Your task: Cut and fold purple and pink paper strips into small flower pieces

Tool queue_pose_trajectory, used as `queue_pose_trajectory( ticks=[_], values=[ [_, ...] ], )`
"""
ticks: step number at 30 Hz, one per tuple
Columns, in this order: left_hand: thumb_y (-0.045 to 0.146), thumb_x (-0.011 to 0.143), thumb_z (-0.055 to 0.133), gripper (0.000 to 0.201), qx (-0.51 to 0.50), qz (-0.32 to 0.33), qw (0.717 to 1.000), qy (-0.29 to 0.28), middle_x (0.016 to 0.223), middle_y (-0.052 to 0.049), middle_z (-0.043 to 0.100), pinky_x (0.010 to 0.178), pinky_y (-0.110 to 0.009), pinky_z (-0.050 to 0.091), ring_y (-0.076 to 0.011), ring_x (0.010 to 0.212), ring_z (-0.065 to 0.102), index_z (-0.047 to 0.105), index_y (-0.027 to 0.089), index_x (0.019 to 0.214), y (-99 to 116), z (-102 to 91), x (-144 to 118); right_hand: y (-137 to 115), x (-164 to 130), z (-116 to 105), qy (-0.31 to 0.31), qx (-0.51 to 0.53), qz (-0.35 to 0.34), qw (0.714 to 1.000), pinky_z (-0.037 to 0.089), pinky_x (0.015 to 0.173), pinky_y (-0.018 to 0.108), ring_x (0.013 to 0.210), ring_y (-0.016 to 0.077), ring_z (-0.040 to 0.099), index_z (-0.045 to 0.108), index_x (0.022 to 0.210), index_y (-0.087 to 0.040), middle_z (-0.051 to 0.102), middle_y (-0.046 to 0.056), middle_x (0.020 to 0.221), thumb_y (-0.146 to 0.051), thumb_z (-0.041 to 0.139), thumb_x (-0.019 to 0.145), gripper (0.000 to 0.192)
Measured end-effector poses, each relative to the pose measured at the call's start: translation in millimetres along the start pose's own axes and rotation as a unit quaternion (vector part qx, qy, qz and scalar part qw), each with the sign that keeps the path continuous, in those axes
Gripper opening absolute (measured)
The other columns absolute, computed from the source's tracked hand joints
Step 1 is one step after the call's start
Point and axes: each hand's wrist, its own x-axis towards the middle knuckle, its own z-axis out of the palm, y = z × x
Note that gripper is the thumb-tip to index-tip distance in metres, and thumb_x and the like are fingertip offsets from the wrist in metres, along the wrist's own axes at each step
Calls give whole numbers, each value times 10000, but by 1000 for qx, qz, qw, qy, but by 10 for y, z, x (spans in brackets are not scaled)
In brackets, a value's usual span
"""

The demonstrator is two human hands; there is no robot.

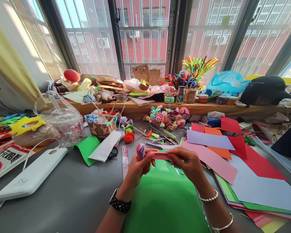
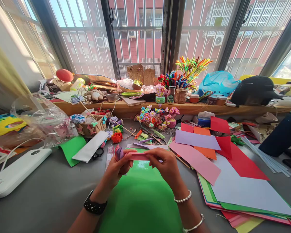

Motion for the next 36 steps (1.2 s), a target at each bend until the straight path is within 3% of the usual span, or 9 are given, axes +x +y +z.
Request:
queue_pose_trajectory(
  ticks=[5,11,18,22,27,32,36],
  values=[
    [375,596,685,327,-51,0,999,8,402,59,477,313,-145,123,4,292,234,614,119,786,-12,-26,1,-16,-9,22,-10,29,6,1000,465,456,226,484,104,553,684,809,-194,620,20,657,-273,590,743,139],
    [498,528,694,450,-150,-51,987,-5,386,107,380,292,-119,79,18,309,85,578,143,779,-65,-52,65,36,-11,68,-21,46,-5,999,478,442,219,494,98,560,679,817,-195,633,32,727,-253,586,747,130],
    [521,546,673,434,-226,-58,972,11,429,119,308,281,-97,111,4,343,71,501,148,686,-52,-33,107,78,-60,204,-32,22,-35,999,517,449,224,545,105,580,660,861,-212,598,48,831,-215,541,772,149],
    [475,508,720,467,-185,-33,982,26,441,125,266,293,-96,145,4,345,106,524,144,772,-59,-38,90,72,-69,239,-10,20,-38,999,526,459,231,547,104,577,656,873,-219,604,48,839,-227,529,780,158],
    [422,578,701,370,-147,-12,989,30,424,130,231,301,-111,132,3,340,96,521,145,744,-55,-41,110,66,-52,245,-17,36,-3,999,511,463,235,556,116,589,644,841,-184,611,51,819,-284,559,754,157],
    [438,586,687,363,-99,-9,995,-14,414,121,275,305,-127,106,4,327,128,505,150,711,-21,-48,137,19,-20,213,-51,79,89,992,478,502,238,520,119,567,640,891,-150,600,7,594,-349,584,734,259],
    [460,566,689,386,-54,-31,996,-61,397,118,280,316,-136,115,1,321,151,483,154,676,-1,-66,152,9,6,188,-89,143,146,975,451,490,230,491,95,520,671,922,-159,634,24,672,-413,532,753,335]
  ],
)
